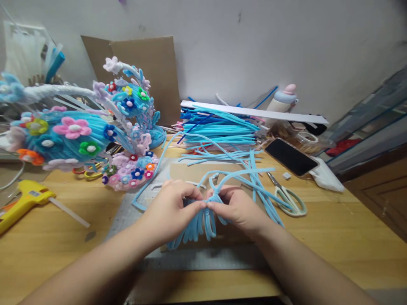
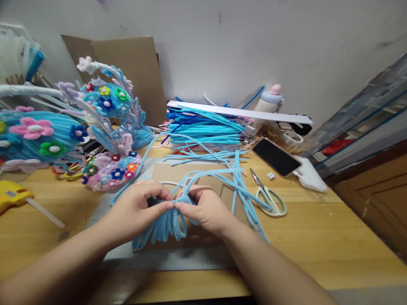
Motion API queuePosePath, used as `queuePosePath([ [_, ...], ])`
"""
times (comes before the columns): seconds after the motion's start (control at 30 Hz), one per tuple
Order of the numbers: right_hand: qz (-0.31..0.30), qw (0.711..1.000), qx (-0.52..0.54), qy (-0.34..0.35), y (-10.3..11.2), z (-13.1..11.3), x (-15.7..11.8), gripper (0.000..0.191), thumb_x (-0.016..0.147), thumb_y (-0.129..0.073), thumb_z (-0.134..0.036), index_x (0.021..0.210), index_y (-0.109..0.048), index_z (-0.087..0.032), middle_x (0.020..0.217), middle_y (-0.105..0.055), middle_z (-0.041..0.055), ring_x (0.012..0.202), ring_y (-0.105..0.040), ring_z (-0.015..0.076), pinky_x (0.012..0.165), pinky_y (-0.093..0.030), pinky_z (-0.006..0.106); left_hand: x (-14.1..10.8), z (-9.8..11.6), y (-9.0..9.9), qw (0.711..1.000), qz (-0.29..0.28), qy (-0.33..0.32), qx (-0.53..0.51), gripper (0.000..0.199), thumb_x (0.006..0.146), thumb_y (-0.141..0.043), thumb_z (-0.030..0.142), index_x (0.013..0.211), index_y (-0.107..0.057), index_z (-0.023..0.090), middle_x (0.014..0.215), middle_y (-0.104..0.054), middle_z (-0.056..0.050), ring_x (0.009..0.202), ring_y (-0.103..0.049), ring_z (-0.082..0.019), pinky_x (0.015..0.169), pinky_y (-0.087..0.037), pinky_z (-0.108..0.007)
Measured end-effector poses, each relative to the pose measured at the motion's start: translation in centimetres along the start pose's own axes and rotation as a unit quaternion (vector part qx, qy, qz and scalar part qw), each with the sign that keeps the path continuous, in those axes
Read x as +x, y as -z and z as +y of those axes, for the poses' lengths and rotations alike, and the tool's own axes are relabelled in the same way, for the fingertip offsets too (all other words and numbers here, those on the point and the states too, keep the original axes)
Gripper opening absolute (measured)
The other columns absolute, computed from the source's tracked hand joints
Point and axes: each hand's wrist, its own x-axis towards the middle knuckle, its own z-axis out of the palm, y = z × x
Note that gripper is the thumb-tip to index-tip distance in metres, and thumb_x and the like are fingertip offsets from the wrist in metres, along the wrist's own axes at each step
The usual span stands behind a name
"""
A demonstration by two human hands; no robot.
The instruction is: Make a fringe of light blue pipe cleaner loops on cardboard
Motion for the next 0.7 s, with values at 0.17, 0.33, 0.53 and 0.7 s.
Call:
queuePosePath([
  [0.17, -0.003, 1.000, -0.005, 0.021, -0.25, -0.29, 0.02, 0.014, 0.072, -0.067, -0.029, 0.073, -0.062, -0.016, 0.070, -0.059, -0.0002, 0.069, -0.052, 0.0135, 0.069, -0.041, 0.026, 0.08, -0.20, 0.00, 1.000, -0.008, -0.001, -0.009, 0.012, 0.077, -0.063, 0.028, 0.069, -0.064, 0.020, 0.073, -0.066, 0.002, 0.075, -0.057, -0.017, 0.070, -0.037, -0.028],
  [0.33, -0.026, 0.995, 0.098, 0.004, -0.35, 0.05, 0.18, 0.018, 0.074, -0.066, -0.032, 0.082, -0.064, -0.016, 0.079, -0.061, 0.0012, 0.075, -0.055, 0.0136, 0.075, -0.042, 0.027, 0.29, -0.55, 0.44, 1.000, -0.021, -0.002, 0.009, 0.012, 0.079, -0.059, 0.028, 0.071, -0.064, 0.020, 0.071, -0.065, 0.002, 0.072, -0.056, -0.016, 0.066, -0.037, -0.026],
  [0.53, -0.033, 0.976, 0.214, -0.010, -0.47, 0.55, 0.28, 0.017, 0.075, -0.066, -0.028, 0.087, -0.063, -0.016, 0.082, -0.063, 0.0024, 0.074, -0.059, 0.0145, 0.076, -0.045, 0.029, 0.28, -0.48, 0.53, 1.000, -0.026, 0.000, 0.008, 0.013, 0.080, -0.057, 0.028, 0.084, -0.067, 0.022, 0.083, -0.068, 0.001, 0.082, -0.057, -0.018, 0.074, -0.038, -0.028],
  [0.7, -0.028, 0.961, 0.268, -0.058, -0.85, 0.39, 0.21, 0.017, 0.069, -0.069, -0.024, 0.084, -0.064, -0.017, 0.078, -0.064, 0.0019, 0.069, -0.059, 0.0131, 0.068, -0.046, 0.025, 0.30, -0.33, 0.19, 1.000, -0.025, -0.004, 0.010, 0.013, 0.079, -0.058, 0.030, 0.080, -0.068, 0.021, 0.081, -0.069, 0.000, 0.081, -0.057, -0.019, 0.074, -0.039, -0.030],
])
